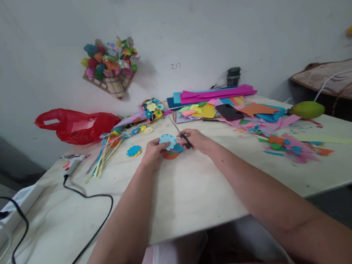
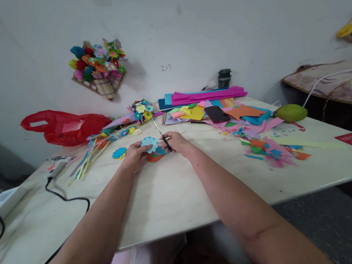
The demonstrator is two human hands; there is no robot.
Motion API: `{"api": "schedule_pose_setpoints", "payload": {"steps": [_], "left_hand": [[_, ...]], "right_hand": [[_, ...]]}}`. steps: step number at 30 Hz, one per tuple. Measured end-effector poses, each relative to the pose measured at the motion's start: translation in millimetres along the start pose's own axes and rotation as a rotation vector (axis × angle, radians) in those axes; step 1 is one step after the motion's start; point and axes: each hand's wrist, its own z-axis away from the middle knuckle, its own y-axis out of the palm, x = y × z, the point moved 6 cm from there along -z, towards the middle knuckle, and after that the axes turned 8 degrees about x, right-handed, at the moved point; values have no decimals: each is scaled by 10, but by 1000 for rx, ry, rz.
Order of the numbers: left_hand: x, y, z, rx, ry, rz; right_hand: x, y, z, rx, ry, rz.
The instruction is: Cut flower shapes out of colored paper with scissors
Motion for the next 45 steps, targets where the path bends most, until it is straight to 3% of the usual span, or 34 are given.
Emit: {"api": "schedule_pose_setpoints", "payload": {"steps": [11, 19, 35, 45], "left_hand": [[-2, -135, -31, -81, 63, 58], [-12, -124, -20, -76, 64, 131], [13, -128, -49, -91, 66, 182], [2, -102, -43, -34, 76, 191]], "right_hand": [[33, 13, 98, 245, 15, 103], [28, 60, 114, 350, -17, 121], [26, 117, 120, 369, -20, 171], [52, 144, 143, 373, 2, 162]]}}
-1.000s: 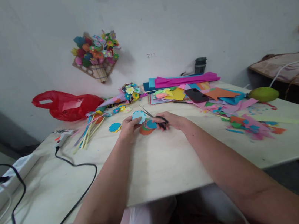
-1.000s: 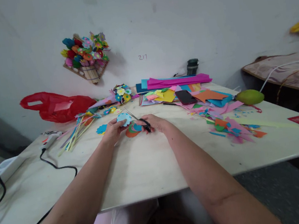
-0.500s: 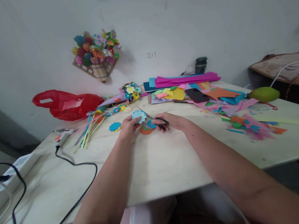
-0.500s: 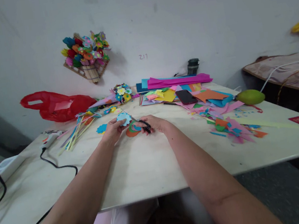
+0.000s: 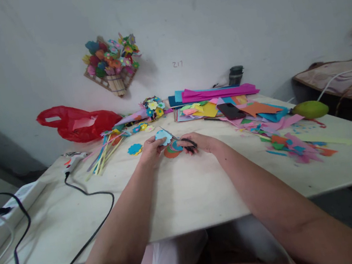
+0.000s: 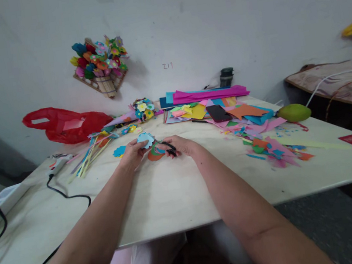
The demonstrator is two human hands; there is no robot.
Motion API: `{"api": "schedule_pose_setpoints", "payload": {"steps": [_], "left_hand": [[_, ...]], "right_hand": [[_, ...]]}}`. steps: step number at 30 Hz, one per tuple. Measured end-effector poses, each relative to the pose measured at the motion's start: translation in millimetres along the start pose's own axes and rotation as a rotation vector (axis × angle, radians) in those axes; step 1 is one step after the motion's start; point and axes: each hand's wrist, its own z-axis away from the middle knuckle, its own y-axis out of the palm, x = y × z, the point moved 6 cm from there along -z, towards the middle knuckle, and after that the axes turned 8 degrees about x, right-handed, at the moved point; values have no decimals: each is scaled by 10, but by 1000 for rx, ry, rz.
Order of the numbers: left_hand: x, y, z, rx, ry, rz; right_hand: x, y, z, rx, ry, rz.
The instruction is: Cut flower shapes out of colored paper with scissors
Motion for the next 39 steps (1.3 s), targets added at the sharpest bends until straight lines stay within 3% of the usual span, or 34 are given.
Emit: {"api": "schedule_pose_setpoints", "payload": {"steps": [39], "left_hand": [[2, -24, -8, -8, 13, 0]], "right_hand": [[16, 28, 6, 0, 31, 14]]}}
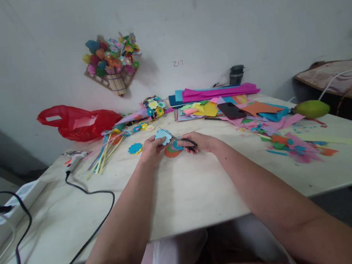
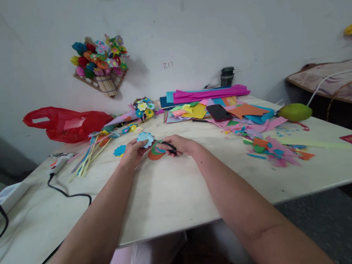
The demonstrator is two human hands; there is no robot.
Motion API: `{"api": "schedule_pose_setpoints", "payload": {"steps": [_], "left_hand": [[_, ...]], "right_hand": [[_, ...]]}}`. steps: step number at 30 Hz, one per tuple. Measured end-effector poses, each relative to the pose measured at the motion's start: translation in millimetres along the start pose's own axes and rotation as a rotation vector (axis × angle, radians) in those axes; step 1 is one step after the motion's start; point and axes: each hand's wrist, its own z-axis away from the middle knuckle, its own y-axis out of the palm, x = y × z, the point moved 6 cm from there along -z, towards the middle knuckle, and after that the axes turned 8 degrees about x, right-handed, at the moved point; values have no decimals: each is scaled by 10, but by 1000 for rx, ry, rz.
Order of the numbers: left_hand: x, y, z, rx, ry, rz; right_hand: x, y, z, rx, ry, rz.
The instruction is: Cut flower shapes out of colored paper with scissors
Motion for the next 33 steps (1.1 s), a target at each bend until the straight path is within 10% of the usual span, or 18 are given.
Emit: {"api": "schedule_pose_setpoints", "payload": {"steps": [33], "left_hand": [[-11, 15, 24, -11, -28, -1]], "right_hand": [[-42, 8, -16, 43, 4, -58]]}}
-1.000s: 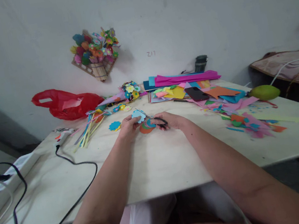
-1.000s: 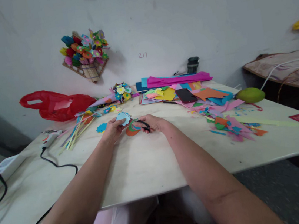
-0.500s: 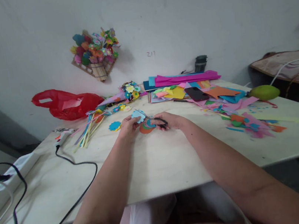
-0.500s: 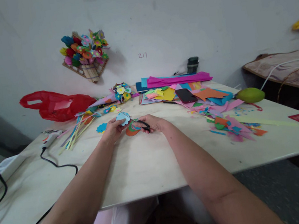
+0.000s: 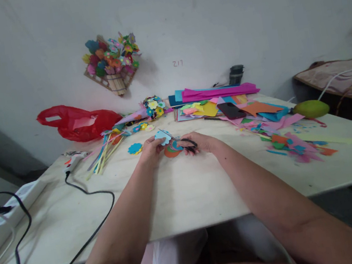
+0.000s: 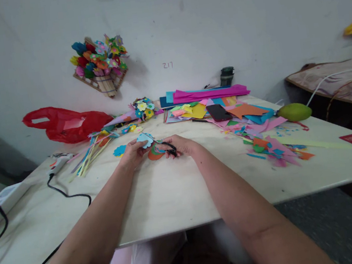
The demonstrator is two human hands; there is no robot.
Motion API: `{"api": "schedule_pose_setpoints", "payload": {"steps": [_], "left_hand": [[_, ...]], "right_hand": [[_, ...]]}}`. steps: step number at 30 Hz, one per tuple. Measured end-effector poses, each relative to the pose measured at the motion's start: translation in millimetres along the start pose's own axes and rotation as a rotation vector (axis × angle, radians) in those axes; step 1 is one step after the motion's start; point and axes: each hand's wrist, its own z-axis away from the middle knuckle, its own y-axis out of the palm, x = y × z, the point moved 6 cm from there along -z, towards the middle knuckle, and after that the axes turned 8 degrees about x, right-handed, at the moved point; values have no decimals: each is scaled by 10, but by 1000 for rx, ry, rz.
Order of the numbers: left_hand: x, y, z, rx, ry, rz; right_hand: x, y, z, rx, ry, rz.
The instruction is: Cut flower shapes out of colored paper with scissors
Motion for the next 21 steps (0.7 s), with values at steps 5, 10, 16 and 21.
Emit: {"api": "schedule_pose_setpoints", "payload": {"steps": [5, 10, 16, 21], "left_hand": [[3, 9, 11, -5, -7, 2], [12, -2, 5, 4, -4, -3], [22, -18, -11, 10, 0, -8], [24, -15, -5, 9, -1, -13]], "right_hand": [[38, 10, 18, -11, -7, 10], [14, 0, 7, -34, 12, 2], [-5, -1, -6, -24, 5, -14], [-22, 0, -18, -9, -8, -26]]}}
